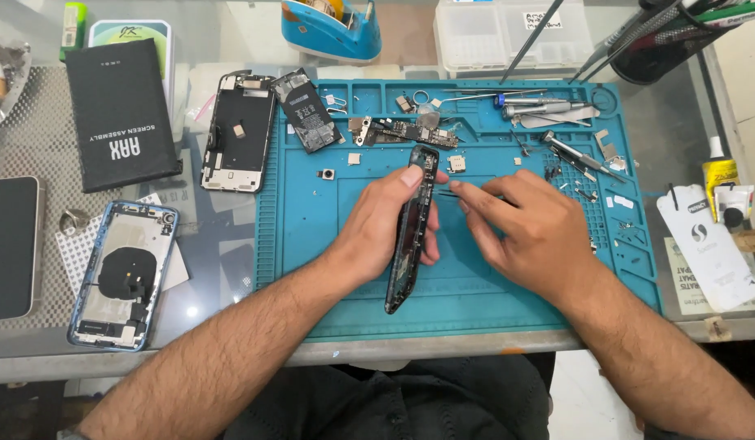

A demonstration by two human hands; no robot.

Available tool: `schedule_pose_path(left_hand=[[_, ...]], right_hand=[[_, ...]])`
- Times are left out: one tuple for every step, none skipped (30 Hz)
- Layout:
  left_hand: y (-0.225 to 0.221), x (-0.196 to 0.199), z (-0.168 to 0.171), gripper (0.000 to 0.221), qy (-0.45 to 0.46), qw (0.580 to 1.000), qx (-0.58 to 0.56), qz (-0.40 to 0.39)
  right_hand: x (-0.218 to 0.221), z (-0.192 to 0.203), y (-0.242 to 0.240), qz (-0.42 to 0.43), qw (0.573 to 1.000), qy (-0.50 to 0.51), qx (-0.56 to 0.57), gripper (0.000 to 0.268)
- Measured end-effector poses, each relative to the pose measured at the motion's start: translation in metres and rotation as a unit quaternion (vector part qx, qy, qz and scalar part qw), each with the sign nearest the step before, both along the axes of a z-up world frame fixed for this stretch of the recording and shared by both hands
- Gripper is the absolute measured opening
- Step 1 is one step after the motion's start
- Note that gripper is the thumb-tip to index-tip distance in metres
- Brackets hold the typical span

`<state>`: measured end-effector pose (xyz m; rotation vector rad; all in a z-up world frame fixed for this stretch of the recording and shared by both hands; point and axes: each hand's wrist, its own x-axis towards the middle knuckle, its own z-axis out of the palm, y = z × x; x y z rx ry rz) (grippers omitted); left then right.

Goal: A person is disassembling a smartphone at a repair bench, using a screwdriver and tweezers to remove internal components.

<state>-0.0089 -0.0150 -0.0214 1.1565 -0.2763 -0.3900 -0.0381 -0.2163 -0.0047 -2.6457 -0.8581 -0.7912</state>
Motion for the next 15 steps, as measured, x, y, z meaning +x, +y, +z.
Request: schedule_pose_path(left_hand=[[0.0004, -0.0001, 0.0025, 0.060, -0.014, 1.000, 0.010, 0.001], [0.0007, -0.0003, 0.0041, 0.060, -0.014, 1.000, 0.009, 0.002], [0.0012, -0.0007, 0.0057, 0.060, -0.025, 0.999, 0.022, 0.001], [0.0015, -0.0012, 0.0073, 0.060, -0.036, 0.999, 0.034, 0.000], [0.0016, -0.0014, 0.0071, 0.060, -0.035, 0.999, 0.035, 0.000], [0.0017, -0.0018, 0.0071, 0.058, -0.046, 0.998, 0.043, 0.001], [0.0016, -0.0019, 0.0073, 0.057, -0.057, 0.997, 0.052, 0.002], [0.0016, -0.0018, 0.0070, 0.057, -0.057, 0.997, 0.052, 0.002], [0.0017, -0.0015, 0.0069, 0.058, -0.058, 0.996, 0.063, -0.004], [0.0018, -0.0014, 0.0068, 0.058, -0.059, 0.995, 0.075, -0.009], [0.0020, -0.0022, 0.0077, 0.058, -0.060, 0.995, 0.075, -0.009], [0.0021, -0.0030, 0.0087, 0.060, -0.056, 0.995, 0.079, -0.010], [0.0020, -0.0037, 0.0096, 0.062, -0.053, 0.995, 0.082, -0.012], [0.0022, -0.0039, 0.0109, 0.062, -0.053, 0.995, 0.082, -0.012], [0.0025, -0.0042, 0.0122, 0.064, -0.058, 0.994, 0.087, -0.014]], right_hand=[[-0.0004, 0.0004, 0.0008, -0.001, 1.000, -0.011, -0.008, 0.013], [-0.0014, -0.0005, 0.0011, -0.001, 1.000, -0.010, -0.009, 0.013], [-0.0028, -0.0016, 0.0016, -0.010, 1.000, -0.017, -0.021, 0.013], [-0.0042, -0.0027, 0.0019, -0.020, 0.999, -0.024, -0.034, 0.013], [-0.0041, -0.0037, 0.0015, -0.020, 0.999, -0.024, -0.034, 0.013], [-0.0040, -0.0045, 0.0011, -0.021, 0.999, -0.029, -0.039, 0.013], [-0.0037, -0.0051, 0.0006, -0.023, 0.998, -0.035, -0.044, 0.013], [-0.0038, -0.0041, 0.0011, -0.023, 0.998, -0.035, -0.044, 0.013], [-0.0038, -0.0029, 0.0017, -0.023, 0.998, -0.037, -0.043, 0.013], [-0.0038, -0.0016, 0.0023, -0.023, 0.998, -0.039, -0.042, 0.012], [-0.0041, -0.0020, 0.0025, -0.024, 0.998, -0.040, -0.042, 0.012], [-0.0045, -0.0024, 0.0027, -0.031, 0.998, -0.042, -0.047, 0.013], [-0.0050, -0.0027, 0.0028, -0.039, 0.997, -0.045, -0.052, 0.013], [-0.0050, -0.0034, 0.0032, -0.040, 0.997, -0.045, -0.052, 0.013], [-0.0052, -0.0041, 0.0036, -0.049, 0.996, -0.054, -0.058, 0.014]])
